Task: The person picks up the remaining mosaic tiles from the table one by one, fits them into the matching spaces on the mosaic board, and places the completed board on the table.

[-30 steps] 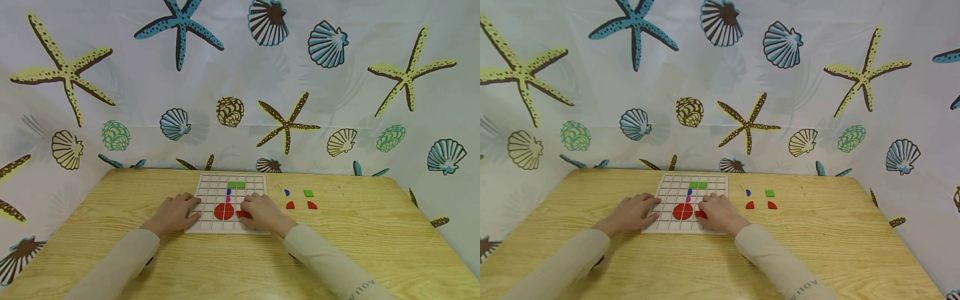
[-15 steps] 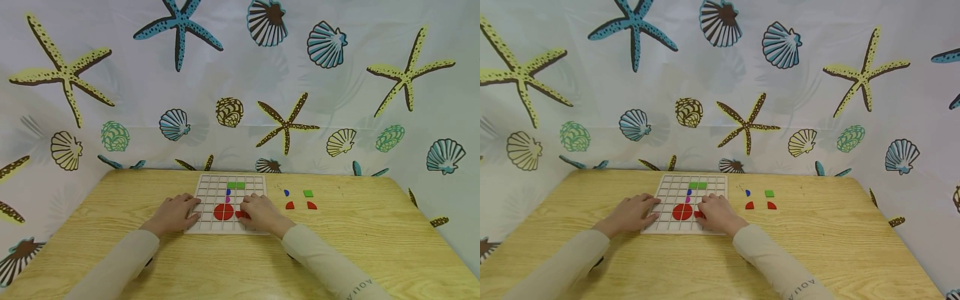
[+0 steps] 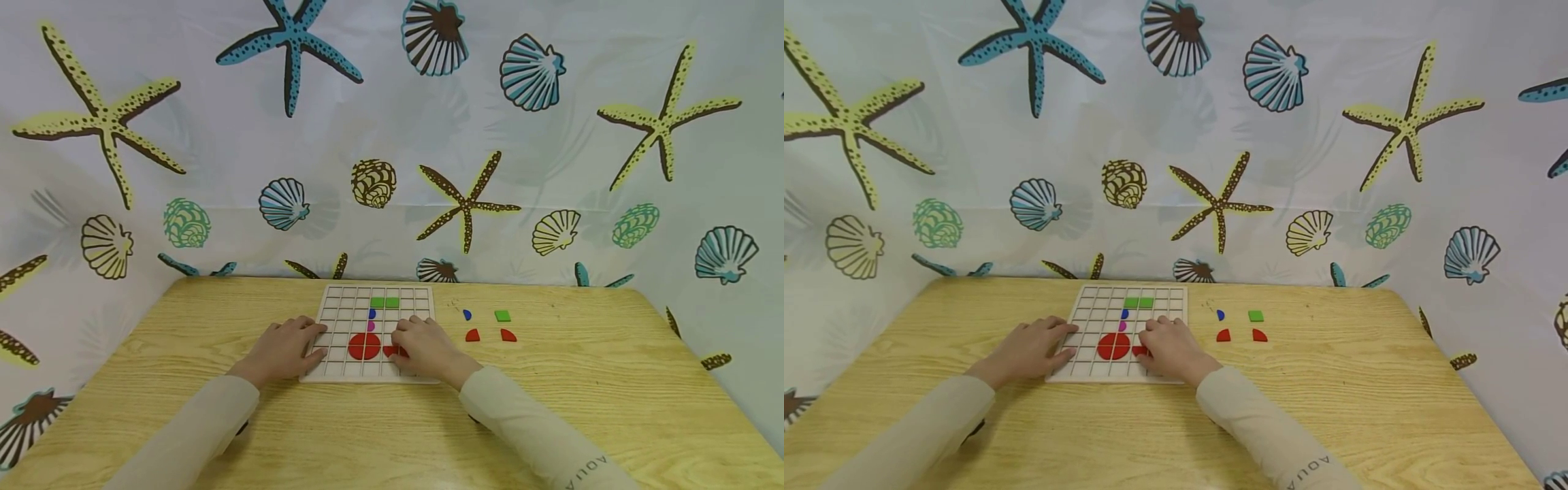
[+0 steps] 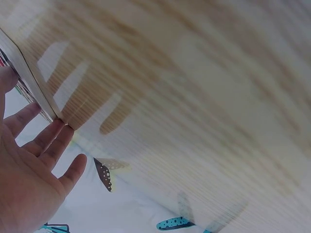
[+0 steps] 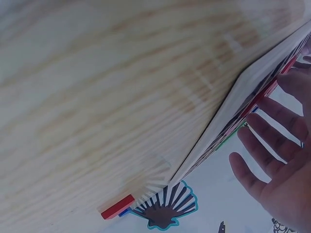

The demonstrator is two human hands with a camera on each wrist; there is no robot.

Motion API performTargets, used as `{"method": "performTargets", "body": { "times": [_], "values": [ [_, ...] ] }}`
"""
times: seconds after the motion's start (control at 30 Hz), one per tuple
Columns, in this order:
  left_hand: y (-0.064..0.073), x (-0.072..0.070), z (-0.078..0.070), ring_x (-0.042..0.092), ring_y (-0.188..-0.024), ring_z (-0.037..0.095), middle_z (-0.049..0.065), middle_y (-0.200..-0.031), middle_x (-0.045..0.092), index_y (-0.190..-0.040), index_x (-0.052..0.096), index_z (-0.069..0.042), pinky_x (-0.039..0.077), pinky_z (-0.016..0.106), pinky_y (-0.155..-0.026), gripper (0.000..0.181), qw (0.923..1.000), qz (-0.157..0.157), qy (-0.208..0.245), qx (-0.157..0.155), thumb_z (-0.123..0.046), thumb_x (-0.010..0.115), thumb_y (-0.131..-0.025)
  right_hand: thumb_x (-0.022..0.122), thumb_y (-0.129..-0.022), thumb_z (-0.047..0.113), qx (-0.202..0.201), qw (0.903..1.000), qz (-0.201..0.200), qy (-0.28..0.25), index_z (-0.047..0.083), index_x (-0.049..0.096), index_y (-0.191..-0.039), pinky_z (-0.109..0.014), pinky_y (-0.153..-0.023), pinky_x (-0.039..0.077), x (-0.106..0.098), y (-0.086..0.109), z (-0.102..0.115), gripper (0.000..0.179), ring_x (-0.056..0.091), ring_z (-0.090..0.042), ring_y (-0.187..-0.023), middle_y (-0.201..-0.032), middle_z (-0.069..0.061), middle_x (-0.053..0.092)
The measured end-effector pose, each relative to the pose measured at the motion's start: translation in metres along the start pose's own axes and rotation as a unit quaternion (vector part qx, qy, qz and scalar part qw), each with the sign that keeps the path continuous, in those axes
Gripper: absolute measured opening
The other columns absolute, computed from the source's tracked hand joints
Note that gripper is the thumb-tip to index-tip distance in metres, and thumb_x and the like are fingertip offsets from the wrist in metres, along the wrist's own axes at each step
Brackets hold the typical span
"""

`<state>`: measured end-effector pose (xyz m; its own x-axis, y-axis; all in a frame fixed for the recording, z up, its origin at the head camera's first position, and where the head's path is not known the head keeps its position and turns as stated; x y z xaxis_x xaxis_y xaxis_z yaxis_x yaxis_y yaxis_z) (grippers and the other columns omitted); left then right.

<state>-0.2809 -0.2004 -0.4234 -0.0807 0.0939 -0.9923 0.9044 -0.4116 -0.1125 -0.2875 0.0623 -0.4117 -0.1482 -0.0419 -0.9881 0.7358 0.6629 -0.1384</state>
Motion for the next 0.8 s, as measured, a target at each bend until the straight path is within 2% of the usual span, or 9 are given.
{"method": "performTargets", "body": {
  "times": [0.5, 0.8],
  "values": [
    [0.0005, -0.0023, -0.0009, 0.054, -0.108, 0.030, 0.012, -0.121, 0.054, -0.125, 0.055, -0.013, 0.041, 0.053, -0.086, 0.047, 1.0000, 0.002, -0.003, -0.001, -0.040, 0.056, -0.088, 0.058, -0.088, 0.039, 0.001, 1.0000, -0.005, 0.003, 0.019, 0.066, -0.096, -0.029, -0.071, 0.042, -0.0001, 0.0010, -0.0009, 0.022, 0.048, -0.012, -0.081, -0.094, 0.005, 0.060],
    [0.0001, -0.0033, -0.0022, 0.053, -0.109, 0.030, 0.012, -0.121, 0.054, -0.126, 0.055, -0.013, 0.041, 0.054, -0.087, 0.048, 1.0000, 0.008, 0.000, -0.005, -0.040, 0.056, -0.087, 0.059, -0.087, 0.036, 0.010, 0.9997, -0.008, -0.019, 0.018, 0.066, -0.095, -0.030, -0.072, 0.041, -0.0026, 0.0051, -0.0052, 0.021, 0.048, -0.013, -0.082, -0.097, 0.004, 0.060]
  ]
}}
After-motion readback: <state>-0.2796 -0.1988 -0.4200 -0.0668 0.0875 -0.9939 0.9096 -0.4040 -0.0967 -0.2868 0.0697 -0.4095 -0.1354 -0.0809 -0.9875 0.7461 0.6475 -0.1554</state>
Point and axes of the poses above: each hand's wrist, its own y-axis away from the middle knuckle, its own x-axis out of the palm, z = x × y, the point moved 1 cm from there along -y, towards the middle knuckle
